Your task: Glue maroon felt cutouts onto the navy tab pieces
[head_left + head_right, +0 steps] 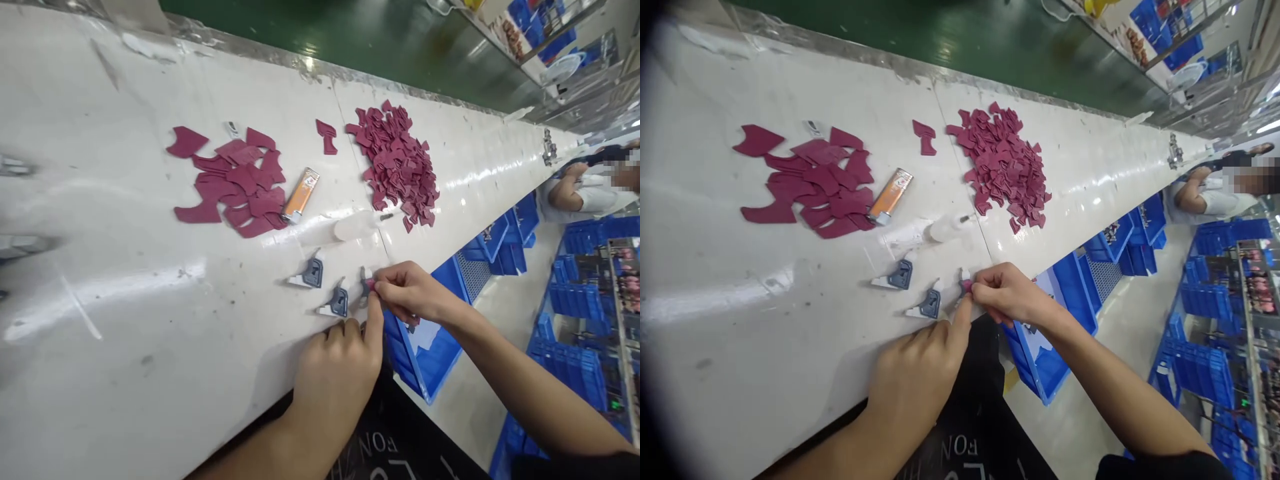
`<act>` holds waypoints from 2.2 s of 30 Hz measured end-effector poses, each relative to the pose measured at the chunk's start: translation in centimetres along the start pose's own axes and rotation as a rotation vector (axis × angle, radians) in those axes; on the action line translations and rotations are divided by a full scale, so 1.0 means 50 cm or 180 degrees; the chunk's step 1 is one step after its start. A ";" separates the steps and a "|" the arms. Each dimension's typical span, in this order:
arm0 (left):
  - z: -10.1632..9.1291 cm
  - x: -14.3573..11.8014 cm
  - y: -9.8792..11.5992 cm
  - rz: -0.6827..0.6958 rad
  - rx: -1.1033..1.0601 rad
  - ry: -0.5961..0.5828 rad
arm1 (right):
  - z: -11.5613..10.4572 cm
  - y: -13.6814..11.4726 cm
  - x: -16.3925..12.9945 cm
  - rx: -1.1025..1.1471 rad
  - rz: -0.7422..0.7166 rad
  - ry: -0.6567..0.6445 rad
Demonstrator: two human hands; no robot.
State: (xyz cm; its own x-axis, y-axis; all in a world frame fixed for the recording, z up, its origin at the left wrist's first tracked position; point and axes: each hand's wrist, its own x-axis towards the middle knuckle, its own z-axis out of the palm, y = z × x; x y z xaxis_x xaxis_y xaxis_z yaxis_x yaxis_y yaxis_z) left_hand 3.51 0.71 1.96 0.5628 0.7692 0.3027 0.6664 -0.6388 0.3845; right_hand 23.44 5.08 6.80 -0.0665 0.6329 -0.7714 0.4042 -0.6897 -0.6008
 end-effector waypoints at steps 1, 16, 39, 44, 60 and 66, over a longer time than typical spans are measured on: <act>0.001 0.001 0.001 0.0006 0.0029 0.0009 | 0.000 0.000 0.003 0.0013 -0.0001 -0.0018; 0.023 -0.024 0.018 0.0123 0.0828 0.0070 | -0.084 0.056 0.027 -0.0822 -0.1152 0.2715; -0.023 -0.022 -0.042 -0.0735 0.0294 0.0563 | 0.074 0.215 -0.065 -0.2153 -0.2652 0.2391; -0.015 -0.015 -0.032 -0.0694 0.0202 0.0468 | 0.080 0.192 -0.066 -0.1418 -0.2761 0.2170; -0.002 -0.018 -0.006 -0.0851 -0.0639 0.0305 | 0.137 0.119 -0.048 0.1545 -0.1116 0.1076; 0.002 -0.017 -0.008 -0.0831 -0.0664 0.0322 | 0.131 0.112 -0.043 0.1285 -0.1171 0.0988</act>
State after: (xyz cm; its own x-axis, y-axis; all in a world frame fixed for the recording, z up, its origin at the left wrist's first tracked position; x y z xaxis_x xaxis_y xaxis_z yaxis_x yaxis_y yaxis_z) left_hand 2.79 0.29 1.47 0.3281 0.9105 0.2515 0.6612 -0.4115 0.6273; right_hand 19.86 -2.45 3.70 0.1566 0.8849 -0.4386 0.0248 -0.4475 -0.8940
